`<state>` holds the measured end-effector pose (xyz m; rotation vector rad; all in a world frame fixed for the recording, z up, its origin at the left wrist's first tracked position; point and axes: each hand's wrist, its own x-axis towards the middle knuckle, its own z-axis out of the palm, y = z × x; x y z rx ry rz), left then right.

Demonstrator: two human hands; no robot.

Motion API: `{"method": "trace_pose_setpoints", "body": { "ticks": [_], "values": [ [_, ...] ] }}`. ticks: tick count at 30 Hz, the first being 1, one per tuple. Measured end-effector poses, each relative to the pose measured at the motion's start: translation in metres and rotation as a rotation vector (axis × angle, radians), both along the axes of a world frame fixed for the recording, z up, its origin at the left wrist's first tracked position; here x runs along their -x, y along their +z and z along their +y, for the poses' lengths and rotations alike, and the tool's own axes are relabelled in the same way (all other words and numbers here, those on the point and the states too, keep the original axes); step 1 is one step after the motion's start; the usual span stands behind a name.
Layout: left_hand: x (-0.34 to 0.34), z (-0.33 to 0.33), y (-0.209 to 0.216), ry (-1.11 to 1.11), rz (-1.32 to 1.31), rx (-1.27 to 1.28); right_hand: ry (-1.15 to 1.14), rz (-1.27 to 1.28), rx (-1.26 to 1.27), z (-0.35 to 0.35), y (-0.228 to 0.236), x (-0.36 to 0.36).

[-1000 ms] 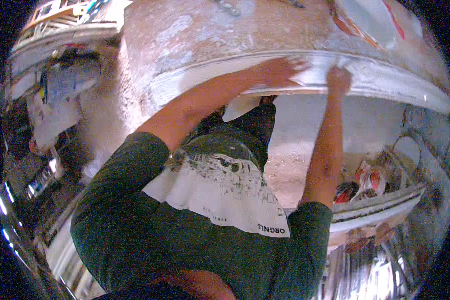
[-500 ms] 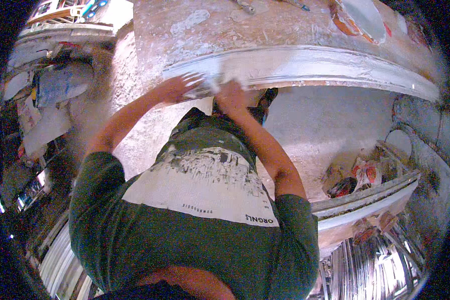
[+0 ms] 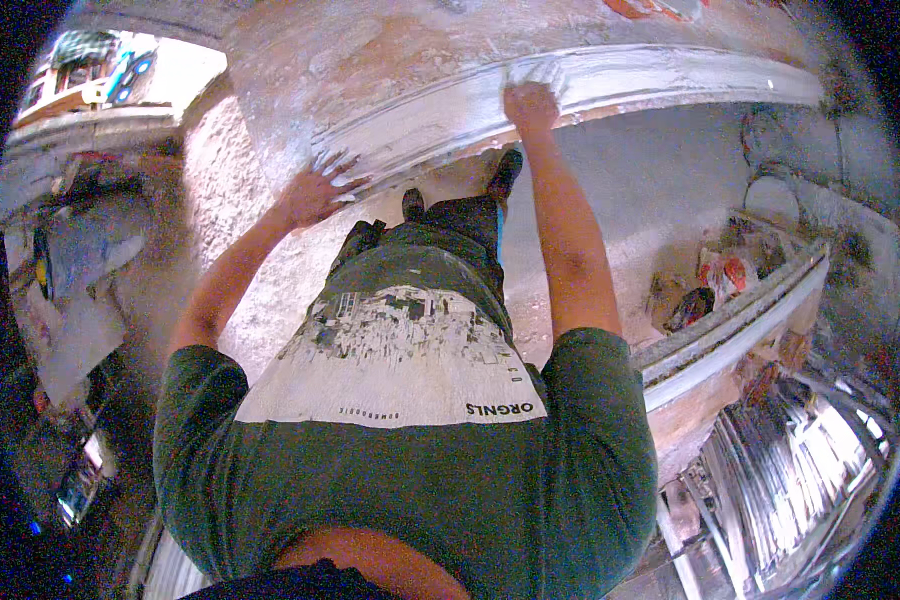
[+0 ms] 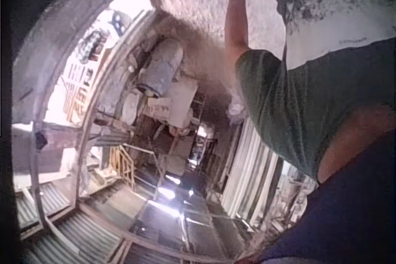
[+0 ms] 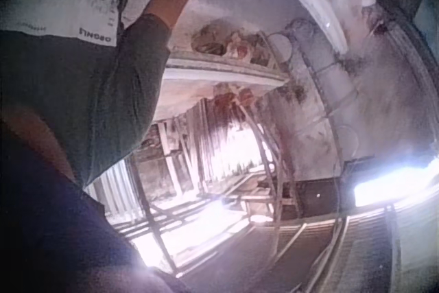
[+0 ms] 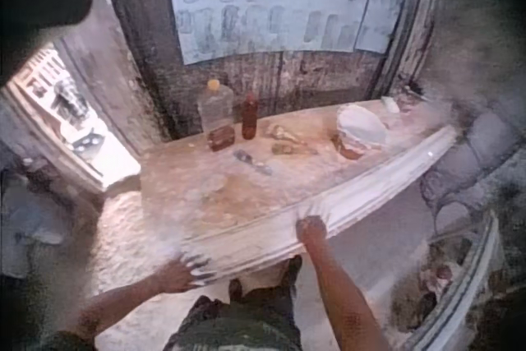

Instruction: The person applies a white paste to a long curved wooden molding using a cloth. They repeatedly dip the cloth into a bucket of paste and spread it along the molding's surface and edges.

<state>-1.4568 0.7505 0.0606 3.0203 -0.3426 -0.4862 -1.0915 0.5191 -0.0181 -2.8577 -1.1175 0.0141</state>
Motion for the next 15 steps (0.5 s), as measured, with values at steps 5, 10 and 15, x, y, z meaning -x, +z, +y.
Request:
{"method": "trace_pose_setpoints", "body": {
  "ticks": [5, 10, 15],
  "values": [
    [-0.037, -0.009, -0.017, -0.085, -0.056, 0.104, 0.168, 0.198, 0.003, -0.009, 0.012, 0.073],
    [-0.090, -0.029, -0.015, -0.117, -0.075, 0.116, 0.190, 0.261, -0.025, -0.002, 0.042, 0.124],
    [-0.168, -0.062, -0.017, -0.145, -0.089, 0.097, -0.027, 0.110, -0.025, -0.067, 0.011, -0.046]
  ]
}}
